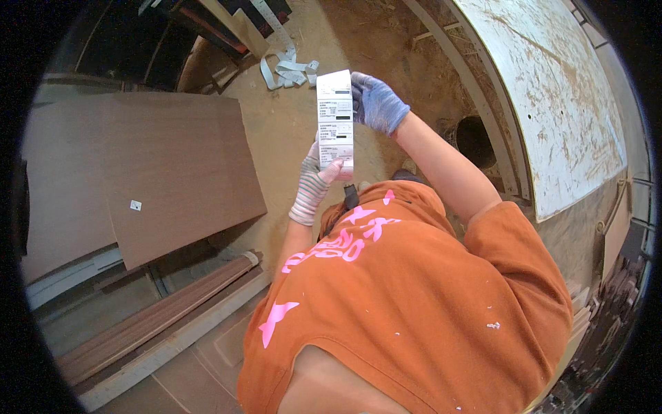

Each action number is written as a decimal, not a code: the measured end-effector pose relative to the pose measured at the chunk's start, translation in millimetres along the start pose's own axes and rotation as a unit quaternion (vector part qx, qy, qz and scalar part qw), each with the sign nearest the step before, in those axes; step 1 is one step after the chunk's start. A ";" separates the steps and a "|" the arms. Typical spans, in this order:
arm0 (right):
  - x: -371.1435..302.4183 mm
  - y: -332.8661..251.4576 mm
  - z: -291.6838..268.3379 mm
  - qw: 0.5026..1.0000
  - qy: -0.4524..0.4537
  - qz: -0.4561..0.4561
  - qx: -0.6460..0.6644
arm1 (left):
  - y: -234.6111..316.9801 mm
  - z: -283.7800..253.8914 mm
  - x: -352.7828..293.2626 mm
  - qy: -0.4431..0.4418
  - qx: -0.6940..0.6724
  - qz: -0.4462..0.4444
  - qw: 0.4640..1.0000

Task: The person lifts a large wood panel from a stack and places it onto a machine. They then walk to a nearby table, pick up a printed label, and tear it from a roll before returning to the machine area.

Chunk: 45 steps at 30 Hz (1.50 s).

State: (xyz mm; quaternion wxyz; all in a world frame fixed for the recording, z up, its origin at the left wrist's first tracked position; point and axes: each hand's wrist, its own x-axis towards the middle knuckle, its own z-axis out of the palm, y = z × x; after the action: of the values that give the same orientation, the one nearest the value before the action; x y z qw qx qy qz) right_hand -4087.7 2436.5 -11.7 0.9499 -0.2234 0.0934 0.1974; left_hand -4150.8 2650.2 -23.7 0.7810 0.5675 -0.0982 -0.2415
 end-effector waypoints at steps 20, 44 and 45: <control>-21.0 48.1 4.8 0.997 0.076 0.026 -0.006 | -3.1 -5.0 -0.7 -0.009 0.020 -0.025 0.999; -20.3 53.9 11.2 0.989 0.146 0.022 0.030 | -5.1 -1.3 -10.5 0.124 0.117 0.051 0.984; -19.5 54.3 10.8 0.988 0.147 0.020 0.031 | -3.5 -0.2 -11.6 0.119 0.119 0.054 0.984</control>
State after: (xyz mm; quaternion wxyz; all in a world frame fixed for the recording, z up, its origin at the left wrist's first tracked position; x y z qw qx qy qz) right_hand -4127.0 2479.6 -18.0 0.9281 -0.2188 0.2428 0.1781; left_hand -4161.7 2655.3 -25.6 0.7257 0.6753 -0.0633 -0.1157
